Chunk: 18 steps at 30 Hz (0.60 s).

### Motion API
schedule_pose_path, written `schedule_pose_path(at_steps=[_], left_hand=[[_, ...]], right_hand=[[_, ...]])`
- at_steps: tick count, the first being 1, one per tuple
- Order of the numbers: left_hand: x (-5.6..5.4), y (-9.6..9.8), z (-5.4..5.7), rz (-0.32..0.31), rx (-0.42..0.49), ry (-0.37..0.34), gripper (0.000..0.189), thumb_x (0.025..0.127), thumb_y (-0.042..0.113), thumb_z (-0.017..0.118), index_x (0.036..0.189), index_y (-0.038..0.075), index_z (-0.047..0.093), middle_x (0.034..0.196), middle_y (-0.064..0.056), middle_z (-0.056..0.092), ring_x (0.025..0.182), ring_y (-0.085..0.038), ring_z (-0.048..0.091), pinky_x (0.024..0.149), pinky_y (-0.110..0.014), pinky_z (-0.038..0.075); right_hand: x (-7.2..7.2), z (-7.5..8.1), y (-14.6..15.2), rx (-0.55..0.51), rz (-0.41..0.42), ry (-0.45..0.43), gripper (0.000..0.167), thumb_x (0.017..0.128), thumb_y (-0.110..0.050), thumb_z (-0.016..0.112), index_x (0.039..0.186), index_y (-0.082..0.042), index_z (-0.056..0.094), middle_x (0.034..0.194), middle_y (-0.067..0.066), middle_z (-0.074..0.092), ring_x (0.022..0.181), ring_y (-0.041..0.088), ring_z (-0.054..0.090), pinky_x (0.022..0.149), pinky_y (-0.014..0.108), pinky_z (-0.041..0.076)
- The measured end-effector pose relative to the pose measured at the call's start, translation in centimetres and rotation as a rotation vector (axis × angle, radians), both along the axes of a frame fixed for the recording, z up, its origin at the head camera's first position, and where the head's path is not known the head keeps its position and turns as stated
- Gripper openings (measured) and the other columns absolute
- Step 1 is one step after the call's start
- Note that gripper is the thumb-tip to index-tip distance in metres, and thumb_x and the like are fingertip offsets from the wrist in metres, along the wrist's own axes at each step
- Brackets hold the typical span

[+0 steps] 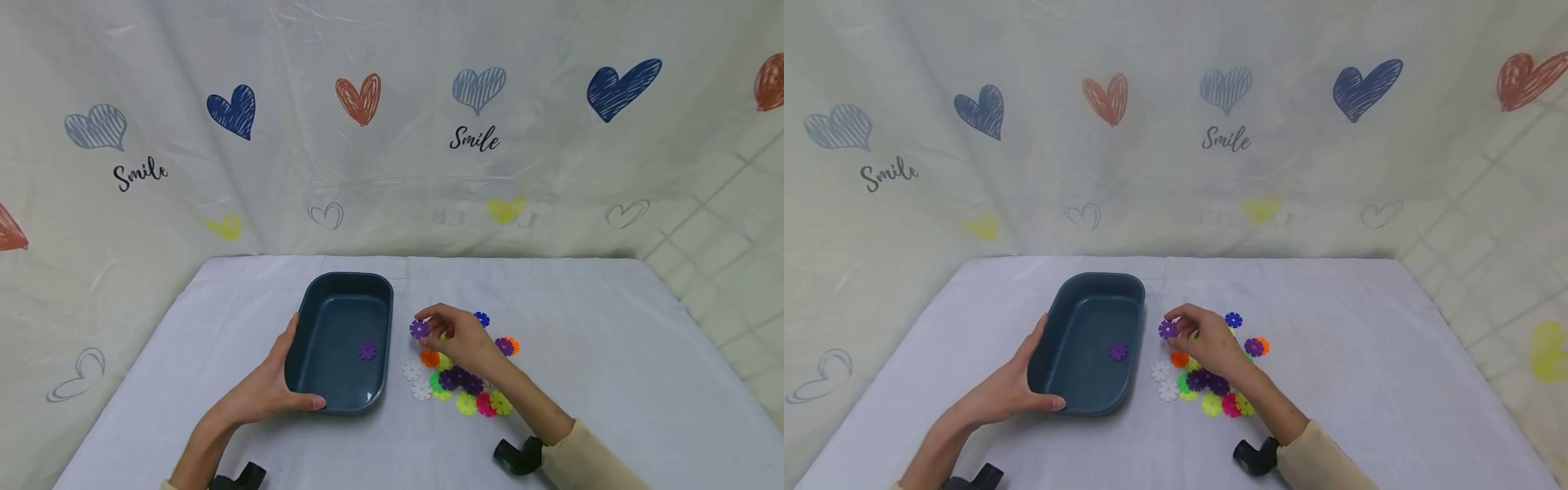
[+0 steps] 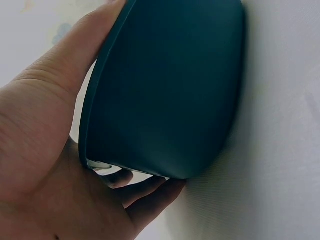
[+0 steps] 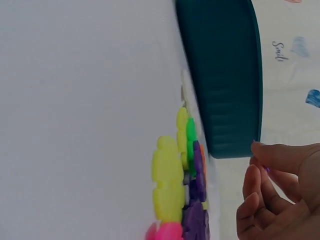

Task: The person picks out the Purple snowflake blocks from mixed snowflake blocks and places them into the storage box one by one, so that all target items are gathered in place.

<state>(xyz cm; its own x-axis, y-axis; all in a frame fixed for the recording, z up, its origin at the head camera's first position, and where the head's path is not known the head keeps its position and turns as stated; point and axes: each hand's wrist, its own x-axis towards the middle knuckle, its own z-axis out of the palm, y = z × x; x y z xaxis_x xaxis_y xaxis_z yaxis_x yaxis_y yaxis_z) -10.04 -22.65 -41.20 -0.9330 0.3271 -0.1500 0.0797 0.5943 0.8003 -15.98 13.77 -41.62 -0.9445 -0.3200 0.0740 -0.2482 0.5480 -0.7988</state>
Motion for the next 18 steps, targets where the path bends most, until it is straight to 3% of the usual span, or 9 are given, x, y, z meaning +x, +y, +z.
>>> schedule_pose_path(at_steps=[18], left_hand=[[0.0, 0.1, 0.3, 0.010, 0.008, -0.018, 0.145, 0.075, 0.033, 0.094, 0.166, 0.031, -0.019, 0.176, -0.017, -0.004, 0.158, -0.046, 0.016, 0.115, -0.073, 0.032]], right_hand=[[-0.2, 1.3, -1.4, -0.177, 0.010, -0.065, 0.036, 0.092, -0.018, 0.081, 0.126, -0.020, 0.071, 0.100, 0.003, 0.072, 0.088, 0.020, 0.064, 0.075, 0.021, 0.056]])
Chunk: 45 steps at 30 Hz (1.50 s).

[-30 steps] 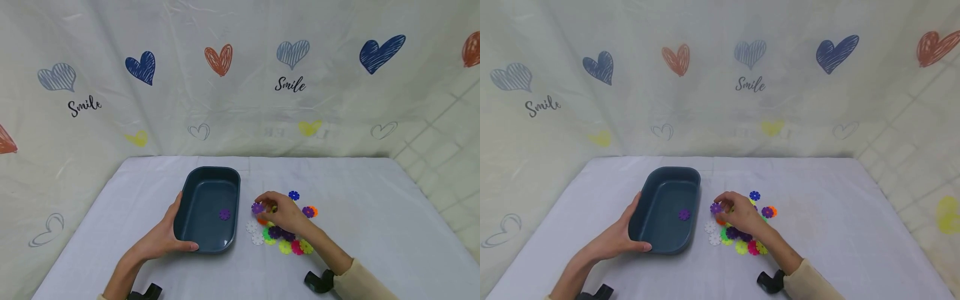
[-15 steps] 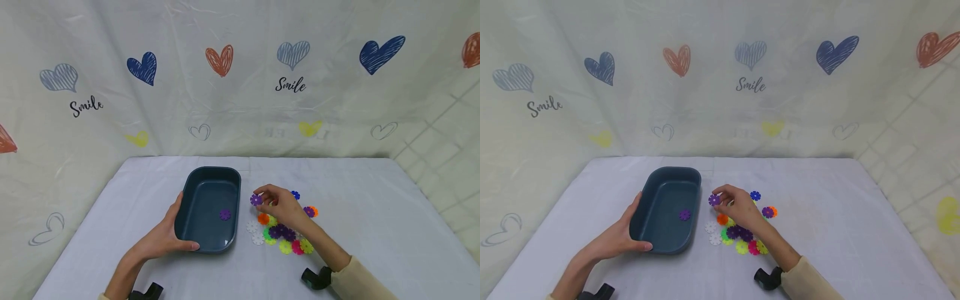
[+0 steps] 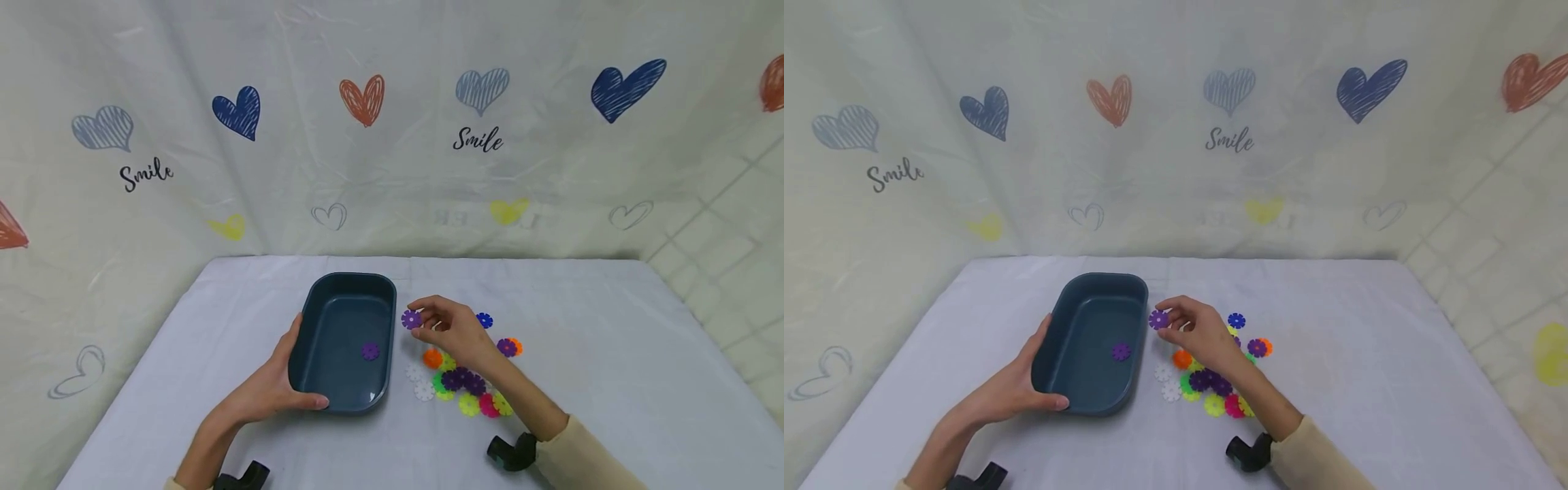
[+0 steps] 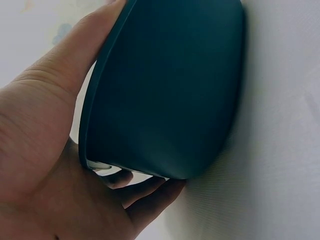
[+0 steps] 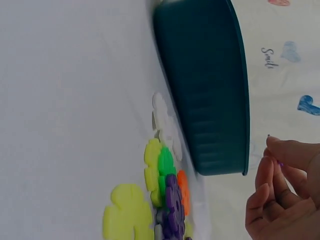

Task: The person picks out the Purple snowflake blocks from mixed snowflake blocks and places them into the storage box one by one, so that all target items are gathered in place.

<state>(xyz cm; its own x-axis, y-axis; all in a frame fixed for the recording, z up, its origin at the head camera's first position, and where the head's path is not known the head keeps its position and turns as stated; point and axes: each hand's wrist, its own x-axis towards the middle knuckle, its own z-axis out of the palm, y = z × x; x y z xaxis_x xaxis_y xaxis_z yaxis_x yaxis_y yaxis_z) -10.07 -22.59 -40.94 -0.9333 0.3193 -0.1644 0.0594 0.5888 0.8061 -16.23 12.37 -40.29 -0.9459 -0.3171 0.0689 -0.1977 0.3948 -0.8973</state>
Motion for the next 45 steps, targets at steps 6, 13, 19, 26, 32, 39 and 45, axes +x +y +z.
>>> schedule_pose_path(at_steps=[6, 13, 19, 26, 32, 39, 45], left_hand=[[-0.1, 0.0, -0.1, 0.003, -0.007, 0.015, 0.144, 0.074, 0.033, 0.094, 0.167, 0.028, -0.017, 0.176, -0.017, -0.001, 0.155, -0.046, 0.020, 0.112, -0.072, 0.038], [-0.1, 0.0, -0.3, 0.001, 0.000, 0.010, 0.144, 0.074, 0.033, 0.094, 0.166, 0.031, -0.018, 0.176, -0.016, -0.002, 0.156, -0.045, 0.018, 0.113, -0.072, 0.036], [-0.1, 0.0, -0.3, -0.002, -0.002, 0.019, 0.144, 0.075, 0.033, 0.094, 0.166, 0.030, -0.017, 0.176, -0.016, -0.002, 0.156, -0.045, 0.019, 0.112, -0.072, 0.037], [0.0, 0.0, -0.2, 0.003, 0.000, 0.002, 0.145, 0.075, 0.033, 0.094, 0.165, 0.034, -0.019, 0.176, -0.016, -0.007, 0.159, -0.046, 0.012, 0.116, -0.073, 0.031], [0.0, 0.0, -0.3, 0.001, 0.004, 0.006, 0.145, 0.075, 0.033, 0.094, 0.165, 0.034, -0.020, 0.176, -0.017, -0.007, 0.159, -0.046, 0.012, 0.115, -0.073, 0.032], [-0.1, 0.0, -0.2, -0.001, 0.014, 0.003, 0.144, 0.075, 0.032, 0.094, 0.165, 0.034, -0.020, 0.176, -0.016, -0.007, 0.159, -0.046, 0.011, 0.116, -0.073, 0.030], [0.0, 0.1, -0.1, 0.004, 0.007, -0.011, 0.144, 0.076, 0.034, 0.094, 0.165, 0.033, -0.020, 0.176, -0.015, -0.009, 0.161, -0.045, 0.007, 0.118, -0.073, 0.028]], right_hand=[[-0.2, 0.0, -0.6, -0.007, 0.035, 0.027, 0.036, 0.092, -0.021, 0.081, 0.127, -0.016, 0.072, 0.099, 0.006, 0.072, 0.088, 0.019, 0.063, 0.076, 0.021, 0.056], [-0.4, 0.0, -1.0, -0.018, 0.073, 0.054, 0.035, 0.093, -0.020, 0.080, 0.127, -0.015, 0.072, 0.097, 0.007, 0.070, 0.088, 0.020, 0.062, 0.075, 0.021, 0.055], [-0.5, 0.1, -1.3, -0.039, 0.102, 0.054, 0.034, 0.095, -0.019, 0.078, 0.128, -0.015, 0.071, 0.099, 0.007, 0.069, 0.091, 0.020, 0.063, 0.077, 0.021, 0.055], [-0.5, 0.3, -1.9, -0.046, 0.121, 0.082, 0.034, 0.095, -0.020, 0.077, 0.128, -0.014, 0.072, 0.098, 0.007, 0.070, 0.091, 0.018, 0.064, 0.078, 0.025, 0.055], [-0.6, 0.2, -2.2, -0.042, 0.125, 0.080, 0.034, 0.096, -0.021, 0.077, 0.129, -0.014, 0.071, 0.101, 0.007, 0.070, 0.092, 0.018, 0.065, 0.079, 0.026, 0.055], [-0.7, 0.0, -2.6, -0.051, 0.132, 0.081, 0.035, 0.095, -0.021, 0.078, 0.129, -0.014, 0.071, 0.106, 0.007, 0.071, 0.093, 0.018, 0.066, 0.079, 0.024, 0.055], [-0.8, -0.2, -2.9, -0.059, 0.134, 0.073, 0.035, 0.095, -0.021, 0.078, 0.129, -0.015, 0.071, 0.117, 0.007, 0.069, 0.095, 0.017, 0.064, 0.081, 0.027, 0.055]])
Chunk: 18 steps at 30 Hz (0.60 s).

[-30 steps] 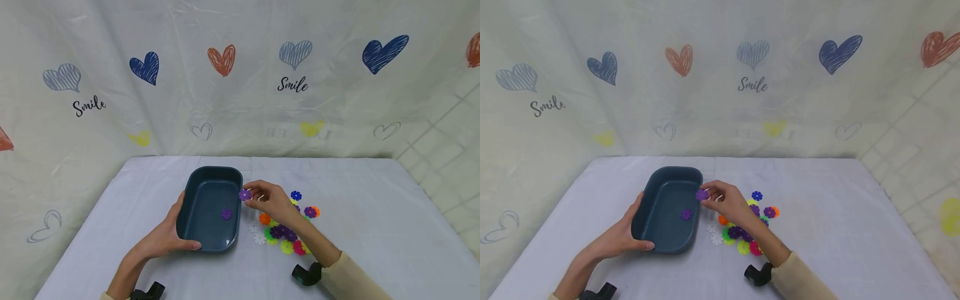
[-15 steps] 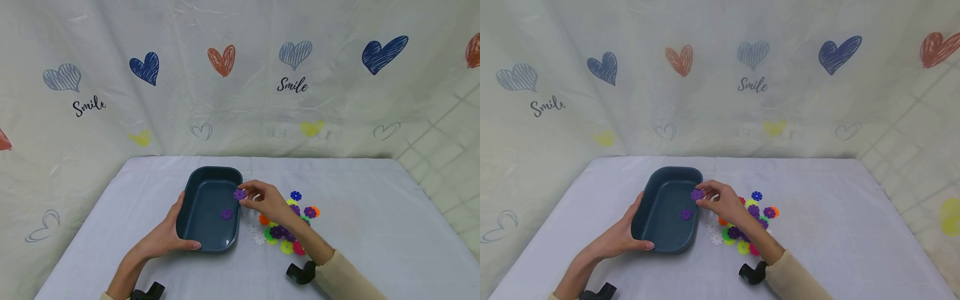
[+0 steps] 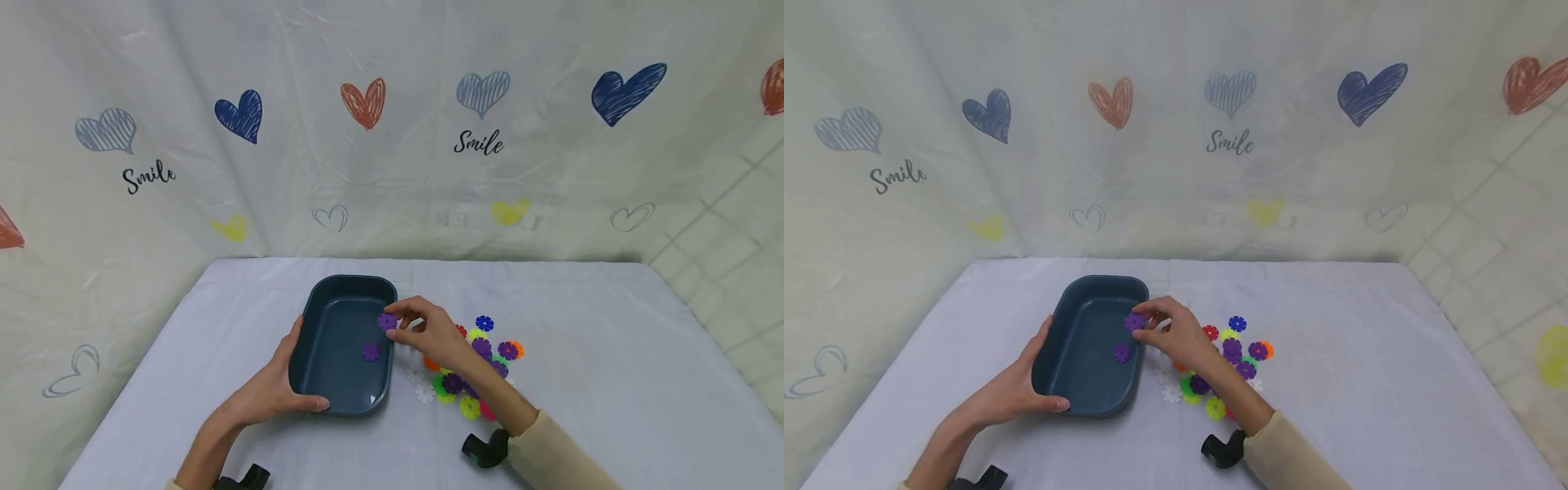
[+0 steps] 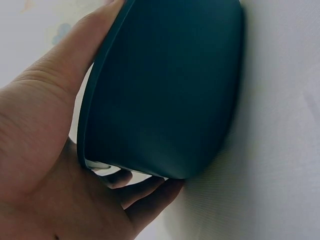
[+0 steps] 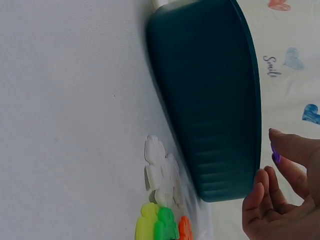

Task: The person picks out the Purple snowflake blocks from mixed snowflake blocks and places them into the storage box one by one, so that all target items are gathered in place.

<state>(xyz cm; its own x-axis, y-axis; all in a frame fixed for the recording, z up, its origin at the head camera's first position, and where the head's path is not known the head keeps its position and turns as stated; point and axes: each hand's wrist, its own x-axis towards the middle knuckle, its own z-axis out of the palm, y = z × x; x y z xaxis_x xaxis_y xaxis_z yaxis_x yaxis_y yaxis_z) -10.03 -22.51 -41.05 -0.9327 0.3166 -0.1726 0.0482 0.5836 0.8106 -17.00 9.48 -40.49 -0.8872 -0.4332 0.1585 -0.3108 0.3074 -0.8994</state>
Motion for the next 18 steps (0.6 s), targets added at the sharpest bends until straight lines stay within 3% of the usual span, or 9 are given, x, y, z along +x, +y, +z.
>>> schedule_pose_path(at_steps=[18], left_hand=[[0.05, -0.05, 0.02, -0.006, -0.002, 0.014, 0.142, 0.077, 0.033, 0.092, 0.165, 0.033, -0.019, 0.176, -0.015, -0.007, 0.160, -0.046, 0.010, 0.116, -0.074, 0.028]], right_hand=[[-0.26, -0.43, -1.05, 0.027, 0.000, 0.029, 0.036, 0.093, -0.019, 0.079, 0.128, -0.012, 0.072, 0.116, 0.013, 0.062, 0.090, 0.017, 0.059, 0.077, 0.028, 0.054]])
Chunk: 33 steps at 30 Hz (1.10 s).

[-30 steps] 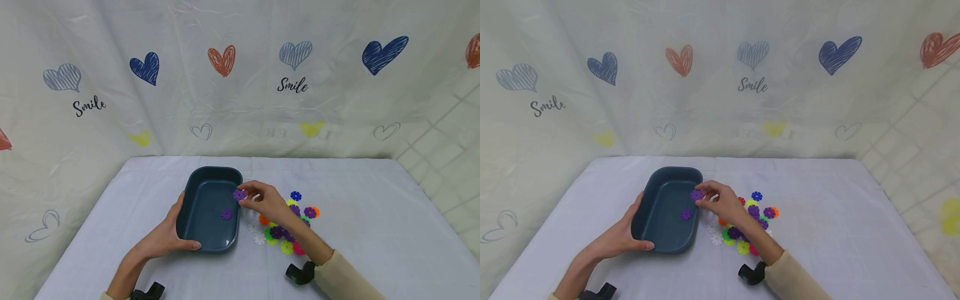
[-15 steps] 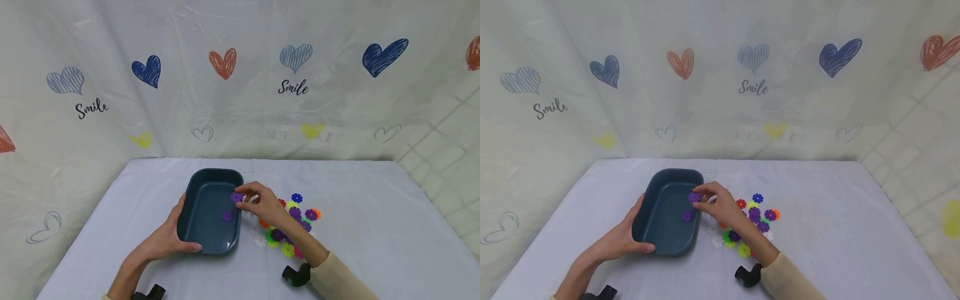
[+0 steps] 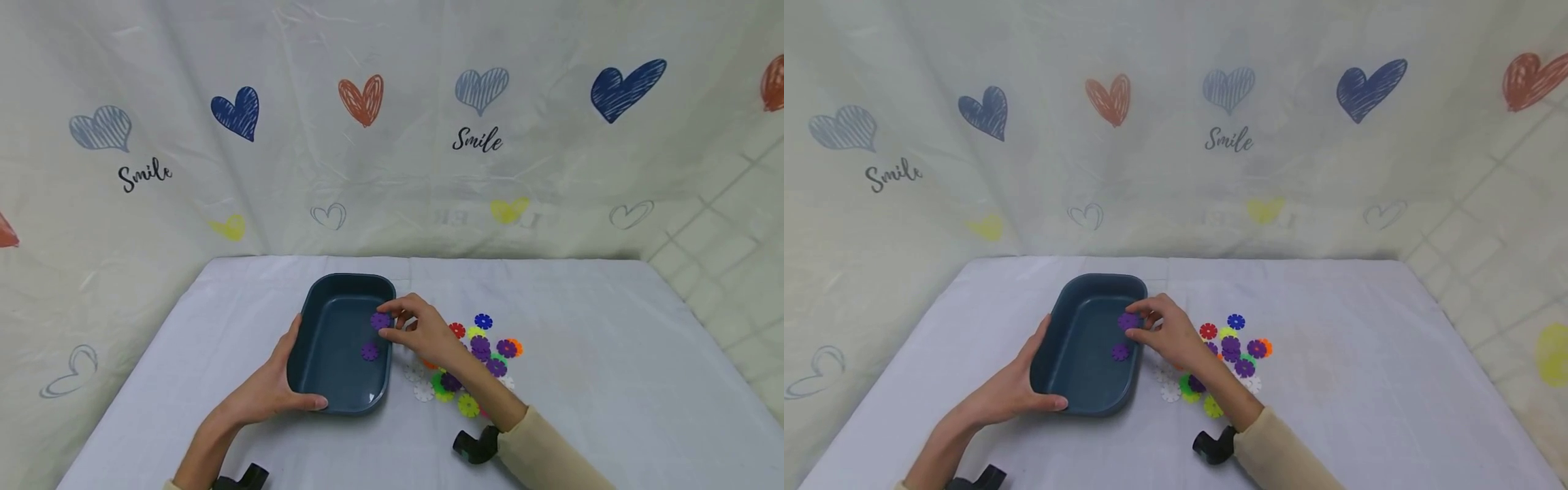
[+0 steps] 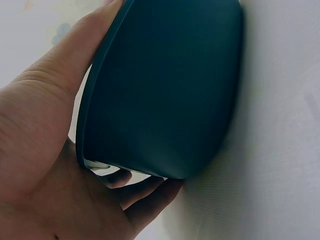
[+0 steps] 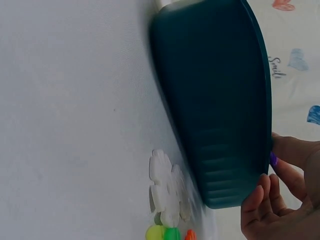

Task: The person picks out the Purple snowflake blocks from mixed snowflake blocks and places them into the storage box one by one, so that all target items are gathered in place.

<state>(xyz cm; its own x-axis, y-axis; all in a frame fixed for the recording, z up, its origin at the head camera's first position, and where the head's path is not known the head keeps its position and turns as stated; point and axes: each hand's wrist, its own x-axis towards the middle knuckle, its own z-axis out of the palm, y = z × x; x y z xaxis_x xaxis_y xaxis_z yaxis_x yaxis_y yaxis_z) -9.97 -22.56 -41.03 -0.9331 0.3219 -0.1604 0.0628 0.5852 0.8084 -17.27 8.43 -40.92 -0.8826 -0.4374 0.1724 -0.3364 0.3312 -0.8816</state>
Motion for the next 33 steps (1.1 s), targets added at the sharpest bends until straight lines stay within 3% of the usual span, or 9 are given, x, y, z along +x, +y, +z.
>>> schedule_pose_path(at_steps=[7, 21, 33], left_hand=[[-0.1, -0.1, -0.1, -0.002, -0.008, 0.005, 0.142, 0.077, 0.033, 0.092, 0.165, 0.034, -0.020, 0.176, -0.016, -0.005, 0.158, -0.046, 0.016, 0.115, -0.073, 0.032], [-0.1, 0.0, -0.2, -0.004, 0.010, 0.013, 0.142, 0.077, 0.032, 0.093, 0.165, 0.033, -0.019, 0.176, -0.016, -0.005, 0.158, -0.046, 0.016, 0.115, -0.073, 0.031], [-0.2, 0.0, -0.2, 0.008, 0.012, -0.011, 0.142, 0.077, 0.033, 0.092, 0.166, 0.030, -0.018, 0.176, -0.015, -0.006, 0.159, -0.046, 0.014, 0.116, -0.074, 0.030]], right_hand=[[-0.3, 0.0, -0.6, 0.049, -0.044, -0.028, 0.034, 0.094, -0.022, 0.080, 0.127, -0.018, 0.073, 0.106, 0.010, 0.056, 0.088, 0.016, 0.056, 0.077, 0.024, 0.050], [-0.8, 0.3, -1.2, 0.060, -0.079, -0.023, 0.036, 0.092, -0.019, 0.081, 0.126, -0.012, 0.073, 0.097, 0.008, 0.052, 0.084, 0.017, 0.049, 0.071, 0.023, 0.043], [-0.6, 0.4, -0.6, 0.019, -0.062, -0.056, 0.035, 0.093, -0.022, 0.080, 0.126, -0.014, 0.072, 0.108, 0.015, 0.060, 0.089, 0.019, 0.057, 0.076, 0.024, 0.050]])
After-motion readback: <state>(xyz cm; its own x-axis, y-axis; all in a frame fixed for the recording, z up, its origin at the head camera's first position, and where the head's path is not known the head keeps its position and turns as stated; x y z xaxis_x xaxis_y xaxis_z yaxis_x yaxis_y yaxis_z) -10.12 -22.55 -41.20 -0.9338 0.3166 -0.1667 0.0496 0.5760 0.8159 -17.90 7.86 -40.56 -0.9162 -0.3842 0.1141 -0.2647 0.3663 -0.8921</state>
